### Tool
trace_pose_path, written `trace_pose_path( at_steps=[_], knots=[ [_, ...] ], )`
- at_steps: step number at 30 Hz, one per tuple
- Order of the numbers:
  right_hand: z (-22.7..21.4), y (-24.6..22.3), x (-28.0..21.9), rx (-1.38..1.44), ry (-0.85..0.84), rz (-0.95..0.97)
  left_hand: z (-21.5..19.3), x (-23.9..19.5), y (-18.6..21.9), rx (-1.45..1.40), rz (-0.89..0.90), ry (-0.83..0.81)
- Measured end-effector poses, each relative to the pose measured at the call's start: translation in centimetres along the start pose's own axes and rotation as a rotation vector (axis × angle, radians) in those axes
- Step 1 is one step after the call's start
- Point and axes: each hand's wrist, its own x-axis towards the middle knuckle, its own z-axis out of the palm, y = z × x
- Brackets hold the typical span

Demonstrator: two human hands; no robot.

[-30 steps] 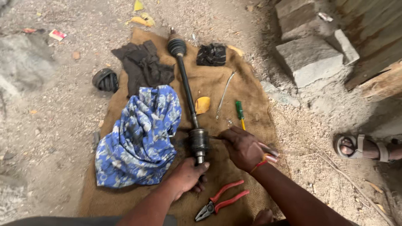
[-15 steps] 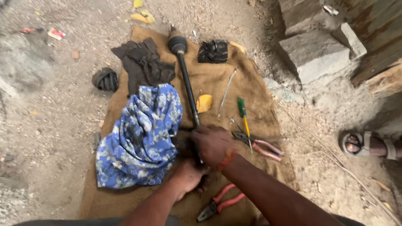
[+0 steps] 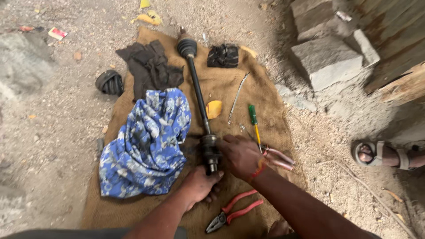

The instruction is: The person is working on a mechanical shaft, likely a driveshaft, using a metal file to smooth or shape a specific section. They hold the shaft steady with one hand while filing with the other, occasionally rotating the part to access different areas.

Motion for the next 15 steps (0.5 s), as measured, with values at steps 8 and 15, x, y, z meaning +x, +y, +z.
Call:
trace_pose_path(
  at_steps=[8,15],
  knots=[
    [0.5,-2.5,3.1,-0.080,-0.076,-0.048,0.1,1.0,-0.7,-0.097,0.010,-0.041],
    [-1.2,2.5,-2.9,-0.029,-0.125,0.205,0.5,1.2,0.3,-0.185,-0.069,-0.015]
  ],
)
